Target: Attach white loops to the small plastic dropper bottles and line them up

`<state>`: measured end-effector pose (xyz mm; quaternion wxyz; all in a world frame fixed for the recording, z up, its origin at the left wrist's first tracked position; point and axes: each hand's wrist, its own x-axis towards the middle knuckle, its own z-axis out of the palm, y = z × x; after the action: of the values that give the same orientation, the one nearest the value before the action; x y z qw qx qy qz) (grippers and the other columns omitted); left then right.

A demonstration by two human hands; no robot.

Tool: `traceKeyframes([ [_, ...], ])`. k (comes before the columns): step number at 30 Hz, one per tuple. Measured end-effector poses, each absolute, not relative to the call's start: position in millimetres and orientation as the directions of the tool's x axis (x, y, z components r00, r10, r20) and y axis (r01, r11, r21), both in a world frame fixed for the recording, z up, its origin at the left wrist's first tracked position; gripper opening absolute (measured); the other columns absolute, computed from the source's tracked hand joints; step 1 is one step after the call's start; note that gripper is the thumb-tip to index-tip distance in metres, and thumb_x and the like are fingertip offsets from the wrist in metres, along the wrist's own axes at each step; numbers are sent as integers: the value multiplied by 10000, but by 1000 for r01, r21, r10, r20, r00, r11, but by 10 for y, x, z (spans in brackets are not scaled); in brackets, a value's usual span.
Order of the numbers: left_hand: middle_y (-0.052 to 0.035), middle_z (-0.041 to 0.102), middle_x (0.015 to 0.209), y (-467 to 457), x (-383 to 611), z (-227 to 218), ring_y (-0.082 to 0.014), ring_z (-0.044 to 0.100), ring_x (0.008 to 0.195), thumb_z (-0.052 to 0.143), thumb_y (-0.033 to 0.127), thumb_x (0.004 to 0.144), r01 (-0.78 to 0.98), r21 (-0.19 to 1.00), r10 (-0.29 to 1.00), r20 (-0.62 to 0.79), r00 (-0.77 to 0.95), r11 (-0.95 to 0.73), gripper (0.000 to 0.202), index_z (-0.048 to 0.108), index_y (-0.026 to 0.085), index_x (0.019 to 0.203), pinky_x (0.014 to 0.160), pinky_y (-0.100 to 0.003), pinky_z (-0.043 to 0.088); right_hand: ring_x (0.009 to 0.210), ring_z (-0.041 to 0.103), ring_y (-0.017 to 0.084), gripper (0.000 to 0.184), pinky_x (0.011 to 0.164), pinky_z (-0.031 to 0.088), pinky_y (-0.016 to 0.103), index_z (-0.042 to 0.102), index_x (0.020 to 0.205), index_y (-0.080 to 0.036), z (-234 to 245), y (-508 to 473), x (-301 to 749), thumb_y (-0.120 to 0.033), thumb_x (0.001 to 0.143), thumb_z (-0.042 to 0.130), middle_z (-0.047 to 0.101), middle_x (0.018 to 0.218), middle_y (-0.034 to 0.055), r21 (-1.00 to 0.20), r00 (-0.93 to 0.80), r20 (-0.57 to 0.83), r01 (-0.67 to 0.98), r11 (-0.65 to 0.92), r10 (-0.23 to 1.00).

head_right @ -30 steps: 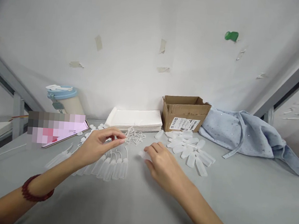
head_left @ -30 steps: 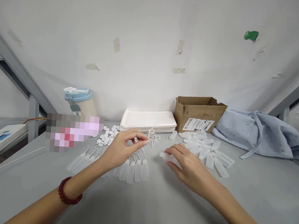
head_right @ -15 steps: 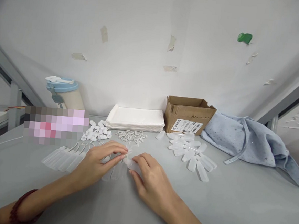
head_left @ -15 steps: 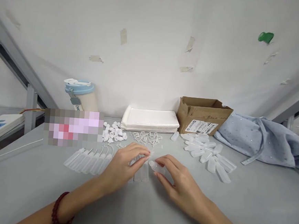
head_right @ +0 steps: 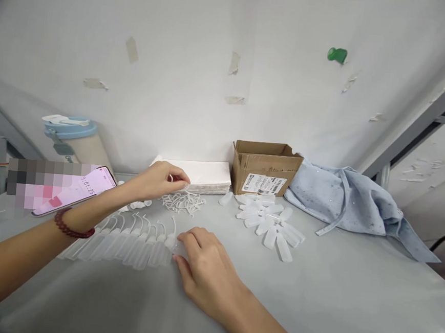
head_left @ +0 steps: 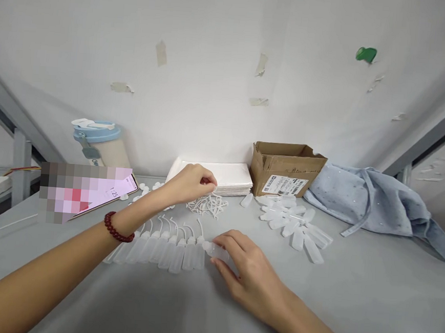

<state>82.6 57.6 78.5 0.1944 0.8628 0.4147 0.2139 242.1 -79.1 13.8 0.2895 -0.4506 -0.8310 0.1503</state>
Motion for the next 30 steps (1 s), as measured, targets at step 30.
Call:
traceKeyframes([
  [30, -48, 672, 930, -601, 469, 165, -146, 636, 867, 489, 14, 853, 297, 442, 531, 744, 406, -846, 275, 581, 183, 1050, 778, -259, 553, 820, 654, 177, 380, 714, 568, 280, 410, 1239, -224, 8, -863, 2353, -154, 876, 496, 655, 935, 56, -504, -363, 539, 584, 636, 760],
])
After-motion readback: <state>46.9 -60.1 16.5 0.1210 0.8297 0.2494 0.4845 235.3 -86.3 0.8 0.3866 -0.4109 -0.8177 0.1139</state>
